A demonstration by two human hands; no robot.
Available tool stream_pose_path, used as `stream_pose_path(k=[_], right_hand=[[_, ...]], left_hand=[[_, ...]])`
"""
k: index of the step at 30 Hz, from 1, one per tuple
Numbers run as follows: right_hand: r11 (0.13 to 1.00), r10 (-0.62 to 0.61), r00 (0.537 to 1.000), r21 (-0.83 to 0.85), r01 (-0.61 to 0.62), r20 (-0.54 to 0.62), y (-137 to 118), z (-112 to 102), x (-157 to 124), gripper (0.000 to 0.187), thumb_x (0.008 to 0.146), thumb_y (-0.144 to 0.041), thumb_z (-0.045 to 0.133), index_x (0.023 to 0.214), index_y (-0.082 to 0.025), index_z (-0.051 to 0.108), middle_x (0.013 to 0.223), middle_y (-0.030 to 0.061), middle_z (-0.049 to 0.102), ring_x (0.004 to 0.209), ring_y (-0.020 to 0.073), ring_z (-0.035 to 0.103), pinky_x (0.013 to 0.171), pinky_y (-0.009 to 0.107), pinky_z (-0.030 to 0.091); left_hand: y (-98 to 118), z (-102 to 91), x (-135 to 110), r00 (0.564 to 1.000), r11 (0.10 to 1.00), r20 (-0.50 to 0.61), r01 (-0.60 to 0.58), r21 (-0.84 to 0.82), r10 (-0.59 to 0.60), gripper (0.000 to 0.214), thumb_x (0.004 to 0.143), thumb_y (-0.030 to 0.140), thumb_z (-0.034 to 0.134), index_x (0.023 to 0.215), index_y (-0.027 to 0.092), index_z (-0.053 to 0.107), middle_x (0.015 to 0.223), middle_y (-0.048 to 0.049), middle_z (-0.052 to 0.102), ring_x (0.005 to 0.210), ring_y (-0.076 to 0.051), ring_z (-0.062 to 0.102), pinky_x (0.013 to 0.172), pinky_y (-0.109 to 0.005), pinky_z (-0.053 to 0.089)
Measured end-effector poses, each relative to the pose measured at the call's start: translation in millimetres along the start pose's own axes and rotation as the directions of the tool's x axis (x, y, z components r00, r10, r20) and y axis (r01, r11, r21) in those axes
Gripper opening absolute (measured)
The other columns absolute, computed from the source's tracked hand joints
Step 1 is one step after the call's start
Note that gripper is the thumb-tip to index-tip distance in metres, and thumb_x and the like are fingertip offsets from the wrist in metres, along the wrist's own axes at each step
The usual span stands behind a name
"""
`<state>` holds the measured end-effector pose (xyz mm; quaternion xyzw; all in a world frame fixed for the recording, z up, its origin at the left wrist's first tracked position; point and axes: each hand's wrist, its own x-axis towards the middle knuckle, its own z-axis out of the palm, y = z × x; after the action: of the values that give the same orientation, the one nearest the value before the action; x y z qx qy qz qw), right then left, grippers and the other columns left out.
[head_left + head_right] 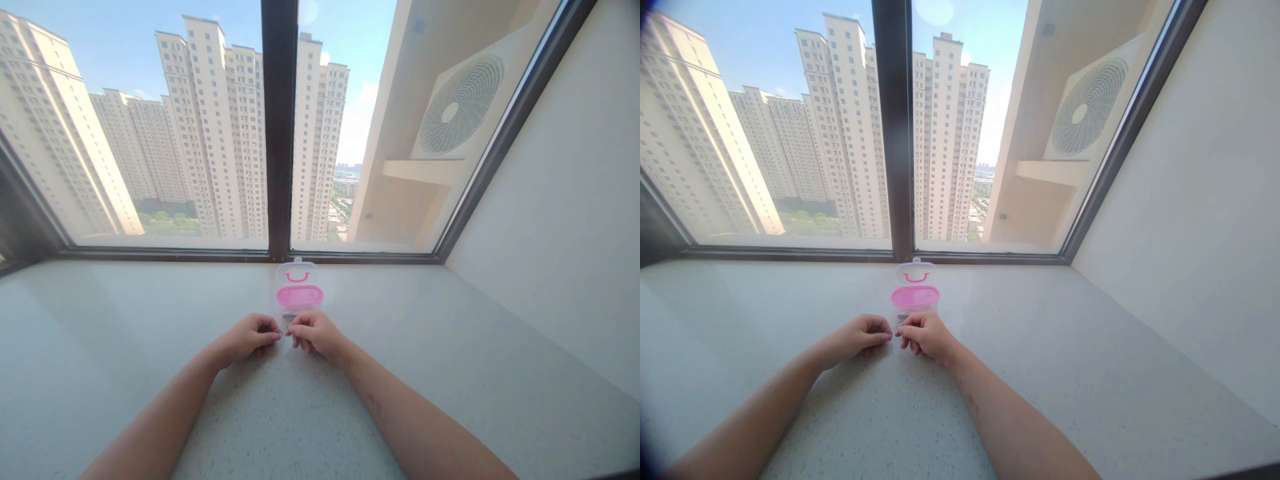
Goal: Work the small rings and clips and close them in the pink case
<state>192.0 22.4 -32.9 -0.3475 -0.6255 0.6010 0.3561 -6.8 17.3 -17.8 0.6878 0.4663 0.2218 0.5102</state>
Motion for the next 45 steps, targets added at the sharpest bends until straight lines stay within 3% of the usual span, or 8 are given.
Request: stream_pose_path(k=[31, 45], right_hand=[[0.998, -0.001, 1.0, -0.06, 0.0, -0.008, -1, 1, -1, 0.016, 0.072, -0.027, 0.062, 0.07, -0.012, 0.065, 0.054, -0.001, 0.058, 0.035, 0.0049, 0.041, 0.034, 0.017, 0.028], [0.997, 0.0, 0.999, -0.078, -0.002, -0.034, -1, 2, 1, 0.015, 0.073, -0.027, 0.062, 0.071, -0.013, 0.065, 0.052, -0.0022, 0.055, 0.036, 0.0054, 0.041, 0.035, 0.018, 0.029]], left_hand=[[-5, 0.5, 3, 1.0, 0.999, -0.009, 0.007, 0.038, -0.006, 0.031, 0.072, 0.044, 0.058, 0.078, 0.014, 0.058, 0.059, 0.002, 0.053, 0.054, -0.013, 0.049, 0.05, -0.023, 0.038], [7, 0.3, -5, 1.0, 1.0, -0.009, 0.029, -0.001, -0.029, 0.033, 0.071, 0.048, 0.06, 0.076, 0.015, 0.058, 0.056, 0.003, 0.053, 0.05, -0.011, 0.046, 0.049, -0.022, 0.034]])
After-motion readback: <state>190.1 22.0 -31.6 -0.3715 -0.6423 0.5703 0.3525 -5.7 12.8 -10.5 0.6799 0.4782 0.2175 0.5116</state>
